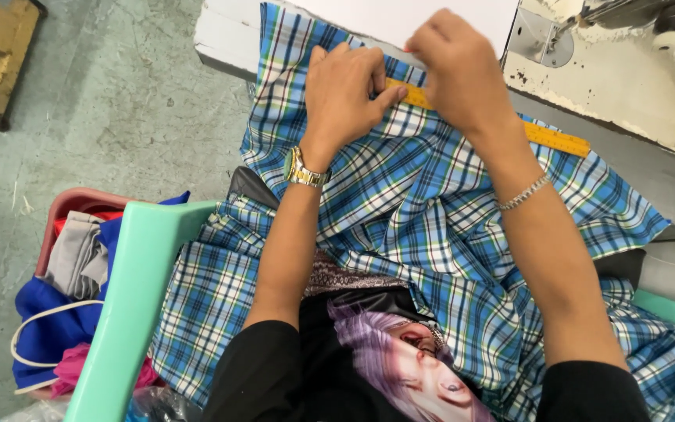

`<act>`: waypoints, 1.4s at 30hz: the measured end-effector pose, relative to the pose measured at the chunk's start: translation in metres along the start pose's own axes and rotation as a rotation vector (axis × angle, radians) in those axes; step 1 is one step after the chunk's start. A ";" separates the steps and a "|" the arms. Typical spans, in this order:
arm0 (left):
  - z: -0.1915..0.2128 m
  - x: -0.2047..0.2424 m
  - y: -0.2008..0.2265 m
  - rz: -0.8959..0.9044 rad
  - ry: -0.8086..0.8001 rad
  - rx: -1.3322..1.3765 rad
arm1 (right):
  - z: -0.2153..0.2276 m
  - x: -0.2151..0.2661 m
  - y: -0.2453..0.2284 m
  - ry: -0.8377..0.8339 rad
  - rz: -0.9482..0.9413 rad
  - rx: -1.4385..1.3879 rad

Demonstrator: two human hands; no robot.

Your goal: The person is measuring and folding a large piece of blue and white plaid fabric on a work table next to a sewing machine to prepare it for stitching.

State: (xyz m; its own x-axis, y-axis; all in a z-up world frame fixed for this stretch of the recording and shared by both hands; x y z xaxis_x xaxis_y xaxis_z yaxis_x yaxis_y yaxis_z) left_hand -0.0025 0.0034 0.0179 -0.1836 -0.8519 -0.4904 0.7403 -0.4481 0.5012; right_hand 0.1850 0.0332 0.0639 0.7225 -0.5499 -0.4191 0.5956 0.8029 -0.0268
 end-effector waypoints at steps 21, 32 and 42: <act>-0.005 -0.004 -0.002 -0.009 -0.051 -0.041 | 0.123 0.257 0.080 0.113 -0.727 0.168; -0.004 0.002 -0.004 0.084 -0.048 0.078 | 0.062 0.213 0.015 0.012 -0.606 0.002; -0.022 0.007 0.013 -0.245 0.002 -0.067 | 0.090 0.288 0.007 0.086 -0.812 0.023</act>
Point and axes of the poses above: each hand's wrist, its own x-axis away from the middle knuckle, its own z-axis out of the back of the hand, y = z × x, the point moved 1 cm from there along -x, towards the middle knuckle, and after that the axes turned 1 degree about -y, right-handed, at the moved point
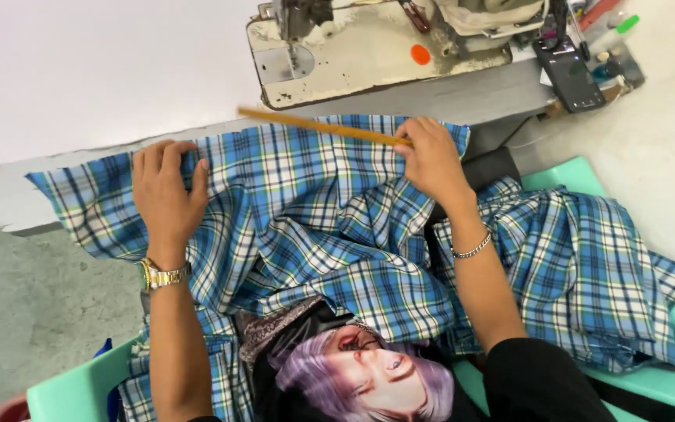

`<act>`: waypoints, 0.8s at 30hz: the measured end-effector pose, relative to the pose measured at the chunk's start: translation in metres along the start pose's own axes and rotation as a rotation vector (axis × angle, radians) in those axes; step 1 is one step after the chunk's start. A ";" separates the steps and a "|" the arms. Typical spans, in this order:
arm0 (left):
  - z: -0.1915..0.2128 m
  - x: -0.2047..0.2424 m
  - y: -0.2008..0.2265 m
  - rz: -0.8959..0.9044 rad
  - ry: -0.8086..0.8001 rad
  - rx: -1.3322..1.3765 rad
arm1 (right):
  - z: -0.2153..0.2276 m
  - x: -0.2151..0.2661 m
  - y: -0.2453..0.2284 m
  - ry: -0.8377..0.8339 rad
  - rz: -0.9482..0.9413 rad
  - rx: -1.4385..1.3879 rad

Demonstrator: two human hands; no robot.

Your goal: The person is measuring and folding a large piece of blue and white plaid fabric on a work table next to a sewing machine to prepare it for stitching.

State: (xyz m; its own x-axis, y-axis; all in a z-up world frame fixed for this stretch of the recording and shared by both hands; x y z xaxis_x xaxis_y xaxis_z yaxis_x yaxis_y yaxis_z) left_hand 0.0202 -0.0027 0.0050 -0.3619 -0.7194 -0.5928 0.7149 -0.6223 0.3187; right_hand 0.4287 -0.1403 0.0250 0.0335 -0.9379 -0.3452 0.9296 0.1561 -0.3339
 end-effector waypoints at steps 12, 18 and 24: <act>-0.052 -0.082 0.024 -0.153 -0.330 0.126 | 0.011 -0.013 0.031 0.358 -0.434 0.025; -0.109 -0.133 0.019 -0.335 -0.320 0.209 | -0.002 -0.058 -0.013 0.353 -0.181 0.004; -0.123 -0.154 0.031 -0.356 -0.360 0.204 | -0.042 -0.114 -0.036 0.151 0.061 -0.147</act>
Point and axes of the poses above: each hand's wrist, its own x-axis away from the middle knuckle, its own z-axis out of the back of the hand, y = z × x, the point moved 1 cm from there along -x, towards the middle knuckle, and after that the axes turned 1 degree about -y, right-handed, at the moved point
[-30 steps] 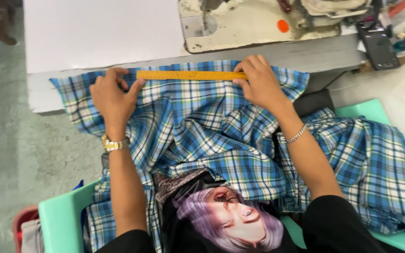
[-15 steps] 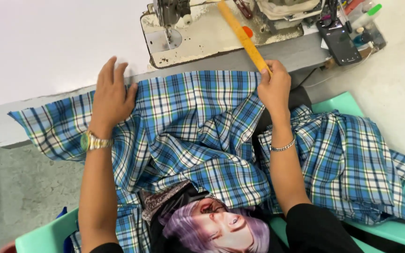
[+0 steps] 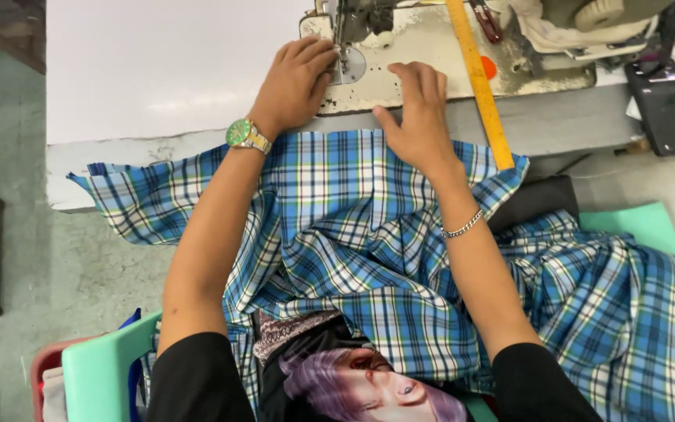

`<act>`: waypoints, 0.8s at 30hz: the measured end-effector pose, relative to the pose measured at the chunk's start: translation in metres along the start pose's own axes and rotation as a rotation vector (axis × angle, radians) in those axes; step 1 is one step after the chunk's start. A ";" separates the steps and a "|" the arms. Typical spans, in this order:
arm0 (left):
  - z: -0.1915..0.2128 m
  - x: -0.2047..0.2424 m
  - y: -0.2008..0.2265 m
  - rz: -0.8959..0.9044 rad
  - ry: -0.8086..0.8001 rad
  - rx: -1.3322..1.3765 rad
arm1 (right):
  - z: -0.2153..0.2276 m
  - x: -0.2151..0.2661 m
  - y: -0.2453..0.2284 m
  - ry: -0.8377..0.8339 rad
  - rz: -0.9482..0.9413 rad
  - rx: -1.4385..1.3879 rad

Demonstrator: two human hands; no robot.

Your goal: The person is measuring and folding a large piece of blue and white plaid fabric on a work table next to a sewing machine to prepare it for stitching.

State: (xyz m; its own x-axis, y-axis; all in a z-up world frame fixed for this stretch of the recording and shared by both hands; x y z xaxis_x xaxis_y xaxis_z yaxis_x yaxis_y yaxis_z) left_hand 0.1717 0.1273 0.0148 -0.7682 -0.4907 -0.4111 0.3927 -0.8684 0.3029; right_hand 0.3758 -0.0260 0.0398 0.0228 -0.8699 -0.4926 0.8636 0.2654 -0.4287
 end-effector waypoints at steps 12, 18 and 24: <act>-0.005 0.000 0.007 -0.228 0.113 -0.005 | -0.027 -0.018 0.005 -0.167 0.059 0.248; -0.006 0.004 0.004 -0.236 0.109 -0.003 | -0.029 -0.020 0.005 -0.202 0.062 0.282; -0.009 0.008 -0.001 -0.235 0.082 0.074 | -0.030 -0.021 0.002 -0.146 0.057 0.237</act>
Point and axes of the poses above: each hand's wrist, its own x-axis away from the middle knuckle, its own z-axis out of the back of the hand, y = z × x, the point moved 1 cm from there along -x, towards the middle knuckle, and after that the axes turned 1 degree about -y, right-handed, at the moved point
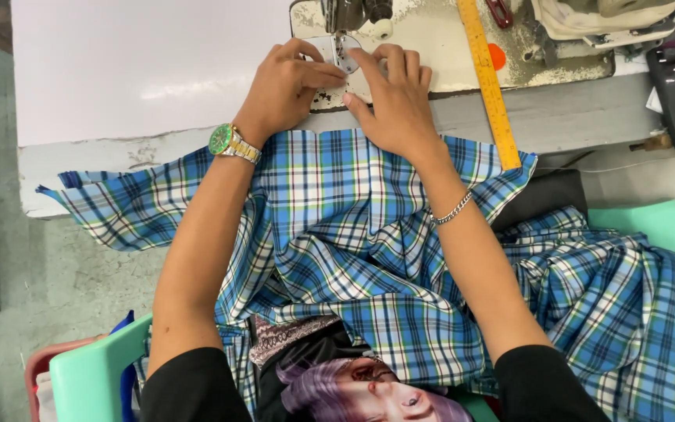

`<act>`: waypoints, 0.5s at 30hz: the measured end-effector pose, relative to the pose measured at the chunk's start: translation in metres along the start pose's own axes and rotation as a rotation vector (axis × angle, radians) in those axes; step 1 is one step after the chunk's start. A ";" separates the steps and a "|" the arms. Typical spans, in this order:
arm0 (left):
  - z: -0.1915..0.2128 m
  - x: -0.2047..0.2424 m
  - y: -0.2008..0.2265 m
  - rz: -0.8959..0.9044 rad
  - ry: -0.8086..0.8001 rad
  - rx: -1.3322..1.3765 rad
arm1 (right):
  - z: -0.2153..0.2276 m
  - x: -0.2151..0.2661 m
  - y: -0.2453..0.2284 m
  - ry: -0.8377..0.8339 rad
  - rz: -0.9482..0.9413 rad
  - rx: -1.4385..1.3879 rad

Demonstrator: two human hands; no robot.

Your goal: The person is measuring and folding a large piece of blue and white plaid fabric on a work table next to a sewing machine to prepare it for stitching.

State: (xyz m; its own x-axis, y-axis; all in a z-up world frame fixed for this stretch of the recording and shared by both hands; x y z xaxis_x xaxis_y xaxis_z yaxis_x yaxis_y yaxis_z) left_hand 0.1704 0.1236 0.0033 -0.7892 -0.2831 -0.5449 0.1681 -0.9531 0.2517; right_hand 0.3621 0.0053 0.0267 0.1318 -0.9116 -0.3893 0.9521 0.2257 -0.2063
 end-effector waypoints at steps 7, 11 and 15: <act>-0.007 0.003 -0.009 -0.008 -0.010 0.022 | -0.001 -0.006 -0.002 -0.039 0.037 0.028; -0.005 0.004 -0.009 0.026 0.003 0.047 | 0.004 -0.006 -0.009 -0.012 0.044 -0.034; -0.004 0.007 -0.010 0.078 0.031 0.136 | 0.004 -0.001 -0.010 0.016 0.062 -0.017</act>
State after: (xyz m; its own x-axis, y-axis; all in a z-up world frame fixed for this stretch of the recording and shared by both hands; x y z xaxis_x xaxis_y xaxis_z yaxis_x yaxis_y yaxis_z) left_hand 0.1650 0.1308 -0.0062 -0.7580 -0.3609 -0.5433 0.1451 -0.9054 0.3990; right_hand 0.3533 0.0023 0.0332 0.1854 -0.8901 -0.4164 0.9375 0.2872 -0.1966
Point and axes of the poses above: each hand's wrist, its own x-axis away from the middle knuckle, its own z-axis out of the back of the hand, y = z × x, the point moved 1 cm from there along -x, towards the middle knuckle, and after that the axes turned 1 degree about -y, right-handed, at the moved point
